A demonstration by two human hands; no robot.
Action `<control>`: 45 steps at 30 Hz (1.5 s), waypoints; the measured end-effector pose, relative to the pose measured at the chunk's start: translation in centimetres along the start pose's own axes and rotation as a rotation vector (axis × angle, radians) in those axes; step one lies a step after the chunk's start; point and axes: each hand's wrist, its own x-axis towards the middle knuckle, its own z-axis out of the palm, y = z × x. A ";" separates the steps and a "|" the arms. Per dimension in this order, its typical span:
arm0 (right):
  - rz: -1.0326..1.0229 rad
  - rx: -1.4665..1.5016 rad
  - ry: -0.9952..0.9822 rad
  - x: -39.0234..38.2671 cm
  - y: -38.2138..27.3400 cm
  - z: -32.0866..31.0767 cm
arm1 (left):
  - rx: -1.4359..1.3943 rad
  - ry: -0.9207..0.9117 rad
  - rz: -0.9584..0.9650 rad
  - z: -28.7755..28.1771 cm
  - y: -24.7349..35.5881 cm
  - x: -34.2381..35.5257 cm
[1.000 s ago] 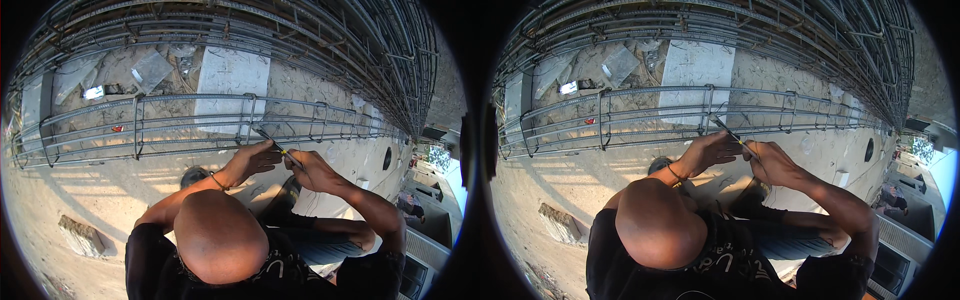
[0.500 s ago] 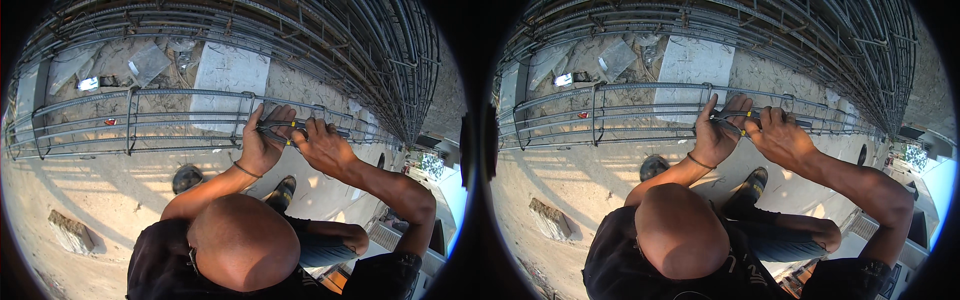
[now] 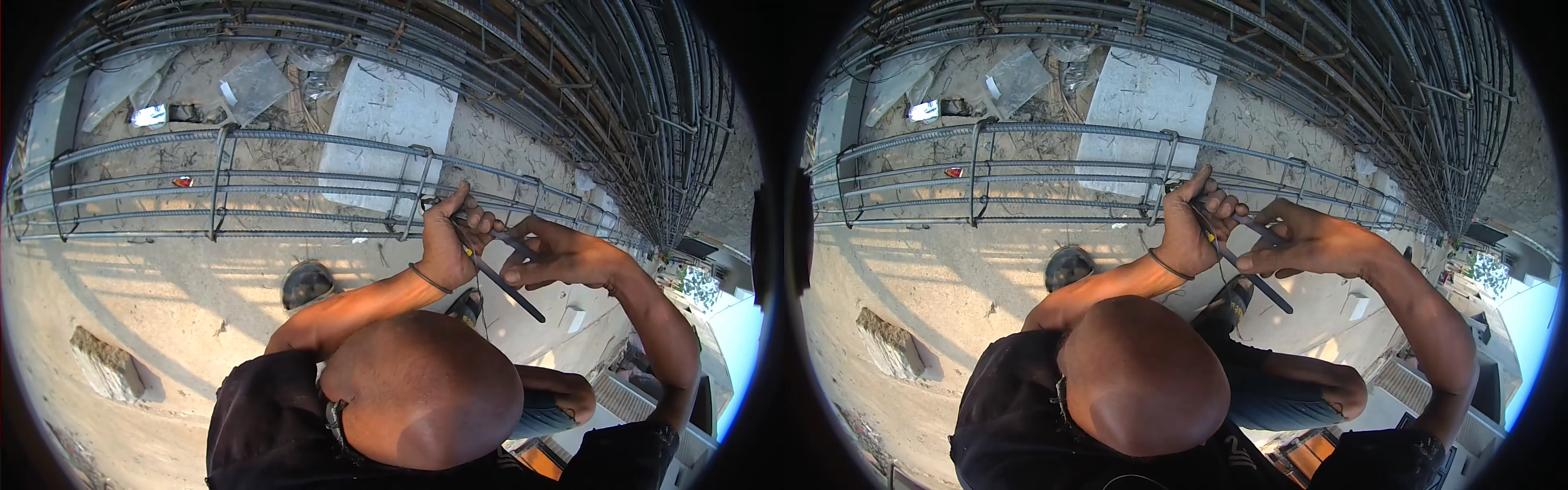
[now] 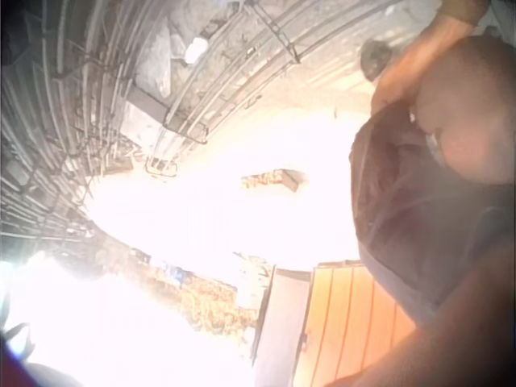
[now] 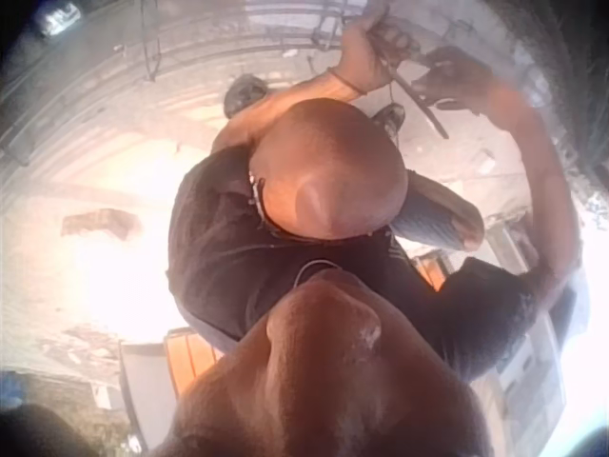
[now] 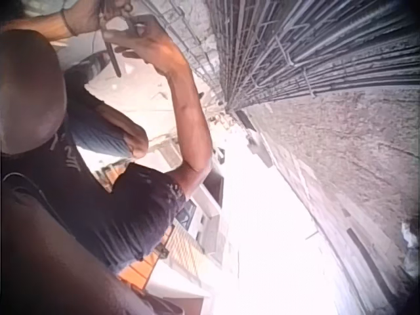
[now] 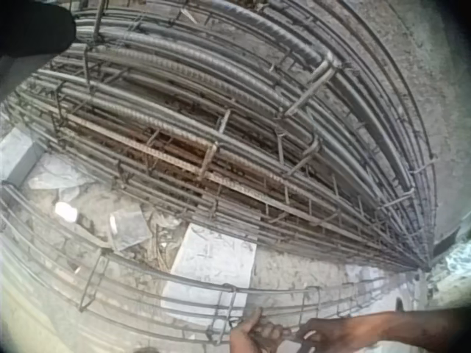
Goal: The person secures reinforcement bars by twisting wire around the junctions using pliers.
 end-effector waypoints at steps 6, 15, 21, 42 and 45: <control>0.150 0.797 -0.387 2.6 5.5 4.8 | 0.019 -0.143 -0.121 -2.2 -0.1 -0.2; -0.213 -1.011 0.544 3.6 3.0 0.0 | 0.159 -0.152 -0.070 -2.3 -1.9 0.6; -0.282 -1.329 0.913 3.9 5.1 2.9 | -0.017 0.038 0.018 -0.2 -1.2 1.4; 0.064 0.559 -0.405 4.4 5.8 3.1 | 0.082 0.065 -0.143 -2.1 -0.4 0.8; 0.108 0.601 -0.383 4.5 5.4 3.9 | -0.015 -0.086 -0.254 -3.8 0.5 0.9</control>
